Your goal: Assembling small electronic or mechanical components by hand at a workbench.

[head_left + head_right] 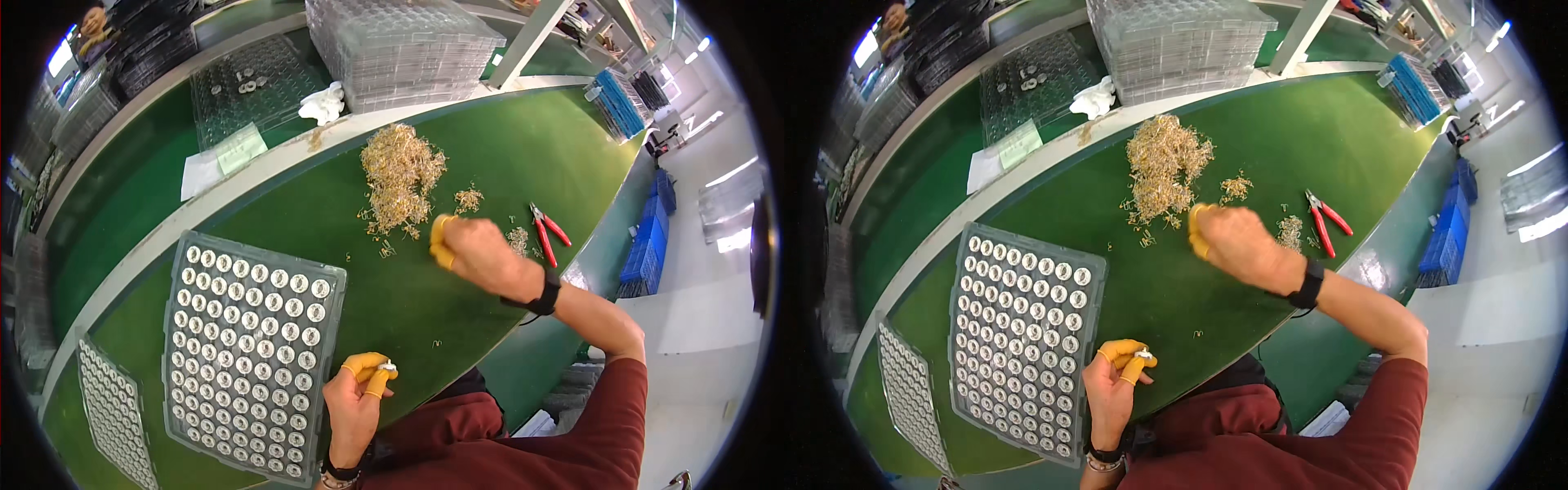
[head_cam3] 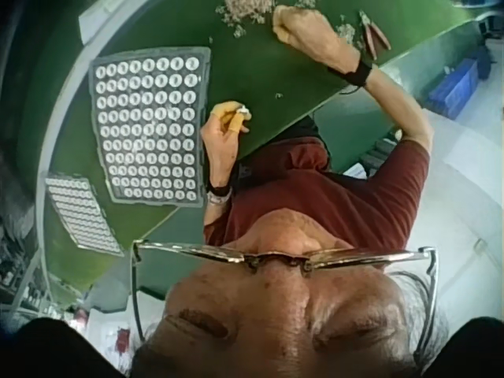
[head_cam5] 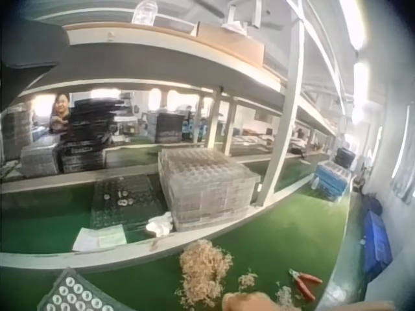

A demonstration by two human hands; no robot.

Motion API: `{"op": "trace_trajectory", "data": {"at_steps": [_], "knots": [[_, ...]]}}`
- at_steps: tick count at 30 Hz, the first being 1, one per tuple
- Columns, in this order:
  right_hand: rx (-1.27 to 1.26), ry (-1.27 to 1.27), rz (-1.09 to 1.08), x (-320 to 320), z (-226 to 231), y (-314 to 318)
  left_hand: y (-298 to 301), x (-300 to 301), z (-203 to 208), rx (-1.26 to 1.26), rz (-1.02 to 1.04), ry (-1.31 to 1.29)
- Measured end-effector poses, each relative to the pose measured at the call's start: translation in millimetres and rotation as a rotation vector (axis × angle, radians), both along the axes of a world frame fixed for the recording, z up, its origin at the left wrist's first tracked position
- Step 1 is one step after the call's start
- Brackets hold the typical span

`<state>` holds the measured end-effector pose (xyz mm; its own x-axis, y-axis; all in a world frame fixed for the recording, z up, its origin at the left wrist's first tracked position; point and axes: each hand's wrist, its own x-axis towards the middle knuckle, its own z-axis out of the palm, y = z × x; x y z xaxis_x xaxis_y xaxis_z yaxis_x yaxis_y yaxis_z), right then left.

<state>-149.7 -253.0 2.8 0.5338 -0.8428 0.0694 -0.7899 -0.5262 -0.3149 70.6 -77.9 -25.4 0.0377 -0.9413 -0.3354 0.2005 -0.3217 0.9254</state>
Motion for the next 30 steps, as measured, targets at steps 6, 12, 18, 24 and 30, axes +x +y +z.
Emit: {"op": "trace_trajectory", "data": {"at_steps": [6, 12, 18, 24, 30], "knots": [[-0.200, -0.084, -0.133, -58, 15, -42, -15, -3, 11, -0.058, -0.043, -0.035], [-0.047, -0.137, 0.045, -21, 16, 50, -10, -2, 0, -0.038, 0.008, 0.041], [0.041, -0.146, 0.151, -3, 0, 110, -5, -3, -1, -0.058, 0.000, 0.033], [-0.004, -0.084, 0.207, -10, -10, 111, -7, -3, -2, -0.078, -0.010, 0.030], [0.080, -0.250, 0.185, -17, 3, 110, -7, -4, 4, -0.083, 0.038, 0.048]]}}
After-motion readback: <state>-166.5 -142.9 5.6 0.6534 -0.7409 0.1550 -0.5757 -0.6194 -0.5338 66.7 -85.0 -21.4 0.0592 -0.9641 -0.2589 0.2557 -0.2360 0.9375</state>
